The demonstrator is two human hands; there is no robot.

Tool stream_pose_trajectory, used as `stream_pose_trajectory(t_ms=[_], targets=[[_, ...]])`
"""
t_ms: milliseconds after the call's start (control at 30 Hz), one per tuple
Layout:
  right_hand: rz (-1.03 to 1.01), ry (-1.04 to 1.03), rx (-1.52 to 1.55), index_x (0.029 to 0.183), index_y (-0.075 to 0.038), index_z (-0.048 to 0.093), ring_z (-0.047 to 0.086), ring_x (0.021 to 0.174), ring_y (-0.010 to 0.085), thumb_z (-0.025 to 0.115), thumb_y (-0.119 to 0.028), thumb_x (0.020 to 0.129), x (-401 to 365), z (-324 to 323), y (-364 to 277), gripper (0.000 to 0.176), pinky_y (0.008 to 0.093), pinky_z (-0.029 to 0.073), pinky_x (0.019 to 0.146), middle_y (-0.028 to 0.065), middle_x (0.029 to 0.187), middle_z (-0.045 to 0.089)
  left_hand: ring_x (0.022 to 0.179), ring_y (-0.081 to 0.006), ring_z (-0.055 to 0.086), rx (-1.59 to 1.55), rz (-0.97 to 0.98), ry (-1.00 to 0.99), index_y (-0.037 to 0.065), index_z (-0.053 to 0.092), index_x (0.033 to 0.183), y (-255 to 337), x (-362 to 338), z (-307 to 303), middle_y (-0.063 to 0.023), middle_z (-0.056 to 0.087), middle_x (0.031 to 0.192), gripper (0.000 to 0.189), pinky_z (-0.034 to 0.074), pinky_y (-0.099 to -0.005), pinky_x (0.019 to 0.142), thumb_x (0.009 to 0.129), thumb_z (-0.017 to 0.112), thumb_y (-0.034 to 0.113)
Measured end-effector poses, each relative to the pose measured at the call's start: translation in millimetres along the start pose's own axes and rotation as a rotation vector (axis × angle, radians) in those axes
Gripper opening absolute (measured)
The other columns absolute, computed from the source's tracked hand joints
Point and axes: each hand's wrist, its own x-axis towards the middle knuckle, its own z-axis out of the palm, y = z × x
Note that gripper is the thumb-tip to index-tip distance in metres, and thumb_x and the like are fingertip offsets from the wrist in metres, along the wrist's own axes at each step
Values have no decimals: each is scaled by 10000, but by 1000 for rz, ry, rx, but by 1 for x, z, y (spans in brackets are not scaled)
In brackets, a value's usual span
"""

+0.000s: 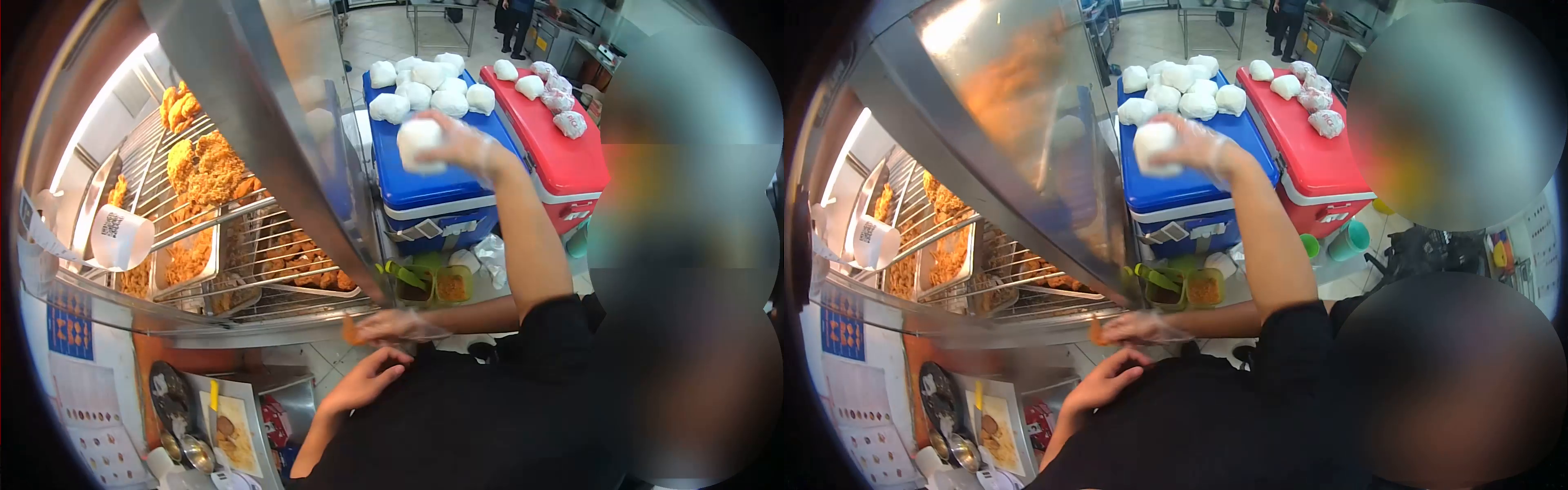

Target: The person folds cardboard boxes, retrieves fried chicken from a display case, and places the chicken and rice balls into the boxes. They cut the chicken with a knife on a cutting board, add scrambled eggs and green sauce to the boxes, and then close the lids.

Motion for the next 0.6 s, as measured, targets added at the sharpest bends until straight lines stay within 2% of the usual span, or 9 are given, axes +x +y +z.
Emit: stream_pose_trajectory(t_ms=[133,200,233,300,367,433,500,533,600], targets=[[-585,-693,-125,1274,-100,617,613,1189,282,947,-209,643,-62,-1,-20,721,389,488,1015,129,1248,640,1156,-224,590,-200,265,-498,84,538,1372,61,-15,-15,-95,620,1256,487,471,-366,993,948,728,228],[-738,-780,-72,1248,-111,639,615,1188,317,941,-232,652,-78,21,-44,680,406,498,1009,136,1233,640,1200,-244,573,-704,490,-133,75,410,1438,112,-11,15,-124,565,1333,735,465,-398,1026,846,826,202],[-738,-780,-73,1248,-111,639,615,1188,317,941,-232,652,-88,35,-53,680,406,498,1009,136,1233,640,1200,-244,573,-703,491,-133,75,410,1438,122,-3,27,-124,565,1333,735,465,-398,1026,846,826,202],[-732,-786,-213,1257,-111,640,650,1114,311,906,-232,706,-104,56,-69,623,398,532,952,135,1208,640,1248,-259,557,-762,680,308,56,314,1455,134,8,42,-142,518,1384,902,463,-426,1060,766,882,186],[-480,-689,-425,1293,-99,630,644,1111,268,834,-271,777,-93,29,-89,581,367,532,938,120,1233,642,1263,-264,553,-745,583,223,48,326,1446,121,16,31,-142,524,1379,898,462,-431,1072,757,887,177],[-527,-86,-256,1260,-103,638,688,941,256,745,-320,880,-27,-24,-30,450,363,557,820,116,1082,701,1275,-271,551,-769,413,94,44,340,1442,108,17,28,-144,535,1365,903,470,-440,1071,742,896,173],[84,647,-207,1264,-79,633,680,1077,311,514,-444,1014,60,-80,-2,458,394,535,928,160,1174,711,1264,-243,549,-619,321,-14,40,410,1416,75,11,21,-125,540,1364,855,459,-406,1066,732,905,176],[95,759,-554,1305,-75,633,650,1185,342,443,-519,1024,104,-117,37,559,436,512,993,189,1280,675,1271,-233,538,-515,269,-81,39,425,1424,61,4,16,-118,538,1366,866,448,-393,1069,724,914,183],[351,523,-839,1389,-68,599,586,1287,363,437,-622,984,170,-161,111,706,452,463,1066,202,1383,611,1294,-219,508,-340,262,-176,45,391,1503,60,-7,19,-101,532,1371,977,410,-373,1093,712,934,229]])
